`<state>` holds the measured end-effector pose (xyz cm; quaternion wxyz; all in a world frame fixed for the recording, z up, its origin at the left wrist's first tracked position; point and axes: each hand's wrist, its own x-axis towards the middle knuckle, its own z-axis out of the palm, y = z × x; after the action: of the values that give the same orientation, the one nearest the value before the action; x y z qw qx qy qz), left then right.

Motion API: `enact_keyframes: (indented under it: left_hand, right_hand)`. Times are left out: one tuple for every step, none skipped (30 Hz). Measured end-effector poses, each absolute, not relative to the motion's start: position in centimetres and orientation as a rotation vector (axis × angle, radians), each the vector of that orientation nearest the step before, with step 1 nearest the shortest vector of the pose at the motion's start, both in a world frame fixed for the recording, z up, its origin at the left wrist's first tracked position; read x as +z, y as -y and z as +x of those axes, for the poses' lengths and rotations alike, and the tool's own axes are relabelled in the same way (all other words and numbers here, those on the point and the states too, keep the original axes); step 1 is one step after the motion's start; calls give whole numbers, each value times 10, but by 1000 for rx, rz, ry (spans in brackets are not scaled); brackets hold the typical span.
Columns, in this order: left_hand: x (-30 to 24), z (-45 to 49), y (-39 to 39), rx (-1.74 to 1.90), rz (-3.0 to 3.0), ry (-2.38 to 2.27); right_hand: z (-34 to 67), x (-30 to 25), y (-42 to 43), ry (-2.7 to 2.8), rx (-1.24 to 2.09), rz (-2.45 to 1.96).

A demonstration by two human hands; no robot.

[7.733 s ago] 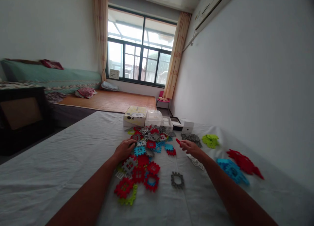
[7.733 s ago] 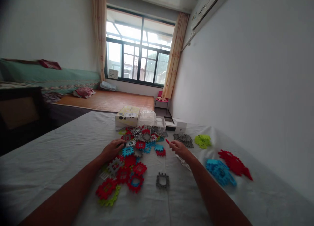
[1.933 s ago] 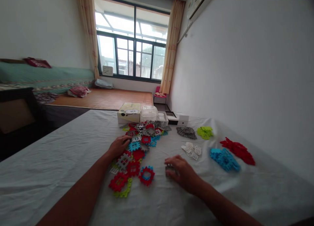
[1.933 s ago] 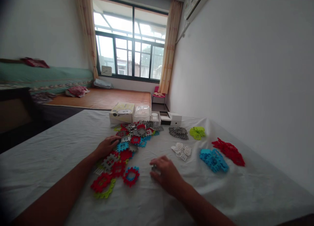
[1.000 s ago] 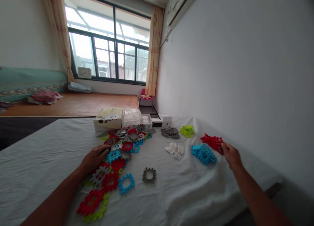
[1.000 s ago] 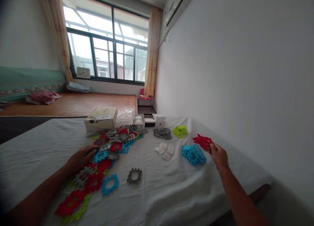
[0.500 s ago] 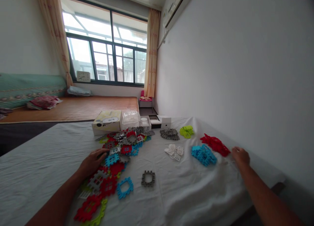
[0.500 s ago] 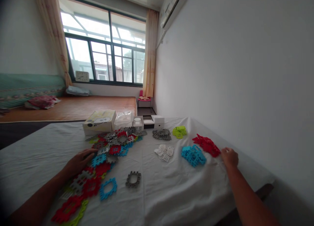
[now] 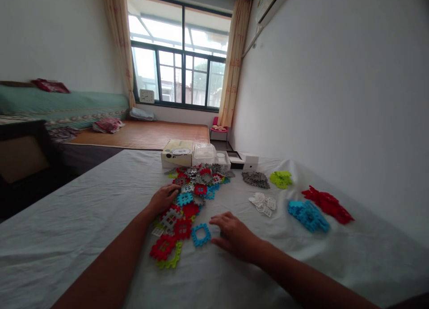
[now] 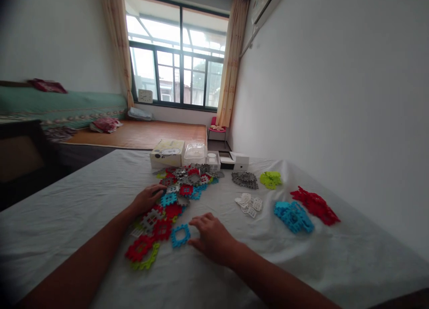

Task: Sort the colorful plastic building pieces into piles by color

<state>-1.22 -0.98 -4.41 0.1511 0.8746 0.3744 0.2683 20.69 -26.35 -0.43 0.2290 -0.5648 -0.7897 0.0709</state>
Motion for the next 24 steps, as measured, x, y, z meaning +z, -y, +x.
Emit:
enact_keyframes:
  left_hand:
    - [-44,-12,10,771,2509,-1077]
    - [-44,-12,10,771,2508,-1078]
    - [-45,-12,9,772,2509,-1077]
    - [-45,-12,8,774,2513,-1074]
    - [-46,-12,8,777,2518,-1071]
    - [-47,-12,7,778,2525,-1065]
    - [-48,-12,6,776,2534,-1059]
    - [-48,-12,5,772,2541,-1054]
    - [-49,-12,5,765,2547,-1053]
    - [-49,-12,4,757,2551,-1056]
    - [-49,-13,4,749,2554,-1059]
    - [-49,-13,4,743,2555,-1064]
    - [-49,-13,3,740,2554,-1069]
    - [-49,-13,3,739,2554,-1070]
    - [-49,-13,3,741,2555,-1067]
    - [-49,-13,2,744,2556,-1062]
    - [-49,-12,2,750,2559,-1057]
    - [-49,-12,1,756,2562,-1054]
    - [-49,-12,0,762,2564,-1054]
    - [-49,-12,0,767,2565,-1058]
    - [-50,-11,-1,772,2563,-1066]
    - [-50,-11,-1,775,2561,-1074]
    - [-50,-11,-2,779,2560,-1079]
    - [-50,-11,-2,783,2558,-1082]
  right_hand:
    - [196,-7,258,2234,168,-1575]
    - [187,-9,253,2288,128,-1598]
    - [182,-11,248,2333,86,-1619]
    - [178,-12,243,2371,50,-1637]
    - [175,-12,240,2400,28,-1650]
    - [174,-12,238,2420,20,-1661]
    - [173,-10,238,2427,23,-1668]
    - [174,-8,239,2418,36,-1669]
    - [176,-5,243,2399,56,-1658]
    - [180,-1,247,2361,73,-1646]
    - [187,2,253,2304,81,-1636]
    - [197,5,260,2232,71,-1634]
    - [211,7,267,2146,42,-1640]
    - [229,8,275,2049,-2,-1659]
    - [252,8,284,1938,-55,-1694]
    - [280,7,294,1815,-117,-1740]
    - [311,5,304,1679,-175,-1804]
    - [343,2,316,1529,-239,-1886]
    - [377,-2,330,1367,-312,-1967]
    - [409,-8,344,1228,-364,-2041]
    - [439,-14,358,1118,-362,-2103]
    - [465,-22,372,1027,-324,-2159]
    - [486,-29,384,960,-267,-2202]
    - [502,-35,395,929,-204,-2230]
